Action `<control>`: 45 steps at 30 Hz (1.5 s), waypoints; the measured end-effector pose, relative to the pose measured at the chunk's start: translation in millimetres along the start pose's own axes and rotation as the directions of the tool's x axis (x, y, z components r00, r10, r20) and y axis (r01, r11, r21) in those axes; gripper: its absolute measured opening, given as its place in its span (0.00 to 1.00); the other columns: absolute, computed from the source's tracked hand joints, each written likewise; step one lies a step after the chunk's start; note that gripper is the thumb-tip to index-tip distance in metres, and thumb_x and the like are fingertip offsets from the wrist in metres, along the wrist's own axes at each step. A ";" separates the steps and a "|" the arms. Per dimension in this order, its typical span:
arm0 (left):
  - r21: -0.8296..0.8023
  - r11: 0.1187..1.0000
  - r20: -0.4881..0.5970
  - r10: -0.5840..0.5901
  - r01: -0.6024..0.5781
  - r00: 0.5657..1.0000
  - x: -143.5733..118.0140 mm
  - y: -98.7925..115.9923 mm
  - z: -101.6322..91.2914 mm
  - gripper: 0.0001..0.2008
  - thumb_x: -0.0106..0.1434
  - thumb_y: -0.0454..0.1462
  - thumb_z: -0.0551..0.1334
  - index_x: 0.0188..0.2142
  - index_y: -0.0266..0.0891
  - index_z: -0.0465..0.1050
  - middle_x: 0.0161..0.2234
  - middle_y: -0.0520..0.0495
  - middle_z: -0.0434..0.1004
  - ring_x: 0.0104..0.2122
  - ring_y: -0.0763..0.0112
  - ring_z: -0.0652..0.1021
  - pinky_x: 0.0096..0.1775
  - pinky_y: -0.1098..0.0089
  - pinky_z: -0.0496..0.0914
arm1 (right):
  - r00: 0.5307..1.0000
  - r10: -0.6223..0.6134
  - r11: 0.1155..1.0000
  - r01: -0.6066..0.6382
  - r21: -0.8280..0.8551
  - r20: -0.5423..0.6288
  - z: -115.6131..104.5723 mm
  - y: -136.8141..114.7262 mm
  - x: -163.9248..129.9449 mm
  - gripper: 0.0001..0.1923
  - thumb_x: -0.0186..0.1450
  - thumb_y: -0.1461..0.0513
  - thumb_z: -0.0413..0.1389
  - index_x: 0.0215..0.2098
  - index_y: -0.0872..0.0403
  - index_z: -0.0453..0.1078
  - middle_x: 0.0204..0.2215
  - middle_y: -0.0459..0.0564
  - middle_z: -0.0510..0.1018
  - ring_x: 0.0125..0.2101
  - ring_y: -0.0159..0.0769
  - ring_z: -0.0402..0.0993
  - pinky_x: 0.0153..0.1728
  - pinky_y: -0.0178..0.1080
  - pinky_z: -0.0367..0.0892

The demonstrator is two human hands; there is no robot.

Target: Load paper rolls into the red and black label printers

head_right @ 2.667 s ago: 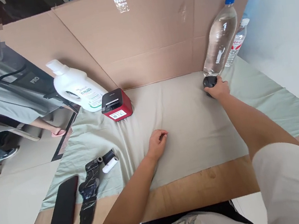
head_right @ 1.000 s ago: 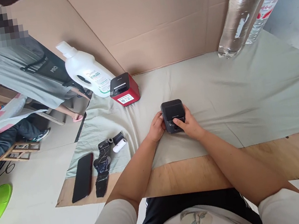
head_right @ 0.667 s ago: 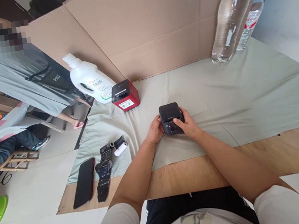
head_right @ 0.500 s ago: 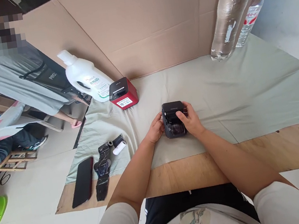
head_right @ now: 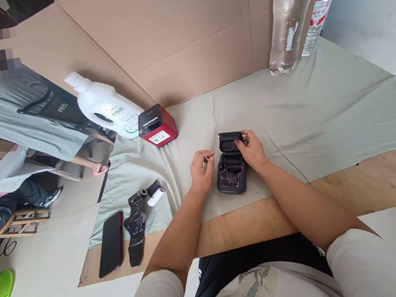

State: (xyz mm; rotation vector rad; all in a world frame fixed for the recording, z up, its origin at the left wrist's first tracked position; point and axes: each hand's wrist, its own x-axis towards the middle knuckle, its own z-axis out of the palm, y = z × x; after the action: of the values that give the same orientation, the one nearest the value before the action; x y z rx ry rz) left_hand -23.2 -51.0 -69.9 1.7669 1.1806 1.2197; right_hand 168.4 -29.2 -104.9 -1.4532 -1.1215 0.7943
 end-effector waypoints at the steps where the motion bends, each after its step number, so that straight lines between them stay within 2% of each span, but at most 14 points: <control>1: 0.015 1.000 0.022 0.024 -0.025 0.999 -0.1 5.9 -0.3 0.13 0.65 0.48 0.59 0.36 0.43 0.77 0.39 0.41 0.76 0.44 0.56 0.71 0.51 0.54 0.64 | 1.000 -0.022 1.000 0.022 0.017 0.004 0.9 0.9 0.1 0.24 0.60 0.46 0.56 0.47 0.51 0.70 0.32 0.48 0.78 0.32 0.39 0.72 0.40 0.46 0.71; 5: 0.064 0.996 0.281 0.049 -0.069 0.958 6.7 25.5 5.9 0.10 0.63 0.45 0.62 0.36 0.46 0.80 0.38 0.42 0.80 0.45 0.51 0.69 0.56 0.50 0.58 | 0.997 -0.078 0.997 0.077 0.009 0.006 3.7 2.2 -0.9 0.21 0.62 0.45 0.53 0.42 0.52 0.70 0.35 0.50 0.80 0.34 0.40 0.73 0.40 0.46 0.70; 9: 0.144 0.985 0.460 0.021 -0.098 0.888 24.5 25.4 21.3 0.07 0.54 0.45 0.68 0.27 0.45 0.78 0.30 0.41 0.78 0.45 0.46 0.66 0.58 0.47 0.51 | 0.997 -0.073 0.997 0.073 -0.015 0.003 4.2 4.3 0.1 0.22 0.62 0.44 0.53 0.42 0.51 0.70 0.35 0.50 0.80 0.33 0.40 0.73 0.39 0.46 0.69; 14: 0.176 0.972 0.541 0.037 -0.156 0.840 42.0 10.8 42.9 0.16 0.46 0.39 0.71 0.14 0.43 0.63 0.21 0.41 0.66 0.48 0.40 0.65 0.60 0.42 0.45 | 0.998 -0.058 0.997 0.059 -0.042 0.025 3.8 6.7 3.2 0.25 0.62 0.43 0.52 0.44 0.53 0.70 0.36 0.52 0.80 0.35 0.43 0.74 0.42 0.48 0.69; 17: 0.187 0.977 0.545 -0.015 -0.104 0.838 46.1 15.3 47.0 0.16 0.45 0.33 0.69 0.14 0.43 0.61 0.23 0.42 0.64 0.52 0.38 0.64 0.60 0.41 0.43 | 0.999 -0.038 0.999 0.039 -0.037 0.025 3.6 6.7 4.4 0.24 0.62 0.43 0.52 0.43 0.54 0.71 0.35 0.53 0.80 0.35 0.44 0.74 0.41 0.48 0.69; 20: 0.259 0.959 0.541 -0.046 -0.114 0.840 45.7 33.4 39.8 0.12 0.43 0.31 0.69 0.21 0.42 0.66 0.25 0.46 0.66 0.47 0.43 0.69 0.59 0.44 0.51 | 0.999 -0.050 0.998 0.051 -0.024 0.018 3.9 7.5 5.2 0.23 0.62 0.44 0.52 0.41 0.53 0.71 0.34 0.52 0.80 0.34 0.42 0.73 0.39 0.47 0.69; 22: 0.305 0.947 0.498 -0.064 -0.105 0.865 41.8 48.0 29.3 0.11 0.45 0.32 0.68 0.29 0.41 0.69 0.28 0.48 0.68 0.40 0.53 0.72 0.54 0.50 0.60 | 0.998 -0.055 0.998 0.056 -0.031 0.019 4.3 8.6 5.8 0.23 0.63 0.43 0.52 0.40 0.53 0.71 0.33 0.51 0.79 0.33 0.41 0.73 0.39 0.46 0.69; 24: 0.297 0.953 0.405 -0.077 -0.052 0.911 34.2 59.4 12.6 0.13 0.49 0.33 0.66 0.36 0.41 0.70 0.32 0.50 0.71 0.36 0.61 0.72 0.49 0.58 0.65 | 0.998 -0.056 0.997 0.057 -0.049 0.022 4.5 9.5 6.3 0.24 0.62 0.42 0.52 0.40 0.53 0.71 0.32 0.51 0.79 0.32 0.41 0.72 0.38 0.46 0.68; 27: 0.273 0.961 0.267 -0.124 0.048 0.956 15.3 64.2 -29.3 0.14 0.53 0.36 0.64 0.41 0.40 0.71 0.37 0.49 0.74 0.36 0.66 0.74 0.45 0.65 0.67 | 0.998 -0.055 0.995 0.058 -0.079 0.029 4.4 10.2 6.4 0.24 0.63 0.42 0.51 0.40 0.53 0.70 0.31 0.50 0.78 0.32 0.41 0.72 0.38 0.46 0.68; 31: 0.492 0.858 0.254 -0.303 0.147 0.919 -19.3 49.9 -107.2 0.14 0.52 0.39 0.65 0.40 0.39 0.76 0.40 0.46 0.75 0.40 0.62 0.75 0.49 0.62 0.68 | 0.999 -0.046 0.991 0.049 -0.127 0.030 4.7 10.7 6.5 0.24 0.62 0.41 0.51 0.39 0.52 0.69 0.30 0.51 0.77 0.31 0.42 0.70 0.38 0.47 0.67; 33: 0.643 0.745 0.235 -0.411 0.177 0.881 -37.3 38.4 -142.0 0.14 0.52 0.39 0.64 0.39 0.40 0.77 0.40 0.45 0.76 0.42 0.58 0.76 0.51 0.59 0.68 | 0.999 -0.045 0.989 0.049 -0.141 0.031 5.1 10.9 6.7 0.24 0.62 0.41 0.51 0.38 0.52 0.69 0.30 0.51 0.77 0.31 0.42 0.70 0.38 0.47 0.67; 35: 0.770 0.615 0.174 -0.459 0.170 0.871 -53.1 26.8 -167.0 0.13 0.51 0.37 0.64 0.38 0.40 0.78 0.39 0.44 0.76 0.44 0.54 0.75 0.53 0.55 0.67 | 0.999 -0.038 0.987 0.042 -0.158 0.032 5.3 10.8 6.7 0.24 0.62 0.41 0.50 0.37 0.52 0.69 0.30 0.51 0.76 0.30 0.43 0.69 0.38 0.48 0.67; 38: 0.847 0.506 0.103 -0.454 0.161 0.885 -68.8 12.7 -186.4 0.14 0.49 0.36 0.64 0.37 0.41 0.78 0.40 0.42 0.76 0.48 0.50 0.73 0.55 0.52 0.65 | 0.999 -0.043 0.985 0.048 -0.166 0.030 5.0 10.0 6.3 0.23 0.62 0.41 0.50 0.36 0.51 0.68 0.30 0.51 0.76 0.30 0.43 0.69 0.38 0.48 0.67; 45: 0.832 0.514 0.056 -0.456 0.211 0.888 -68.4 3.0 -202.9 0.13 0.51 0.38 0.65 0.38 0.40 0.75 0.42 0.41 0.76 0.48 0.51 0.73 0.53 0.55 0.67 | 0.998 -0.020 0.977 0.034 -0.212 0.064 2.9 7.7 6.0 0.22 0.64 0.42 0.49 0.37 0.52 0.68 0.31 0.52 0.76 0.32 0.44 0.70 0.39 0.49 0.67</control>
State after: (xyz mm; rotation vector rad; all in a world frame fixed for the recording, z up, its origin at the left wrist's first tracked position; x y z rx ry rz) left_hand -223.9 -108.8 -22.3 2.0618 1.9923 0.1149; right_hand 169.4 -22.4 -112.3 -1.5959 -1.3031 0.7211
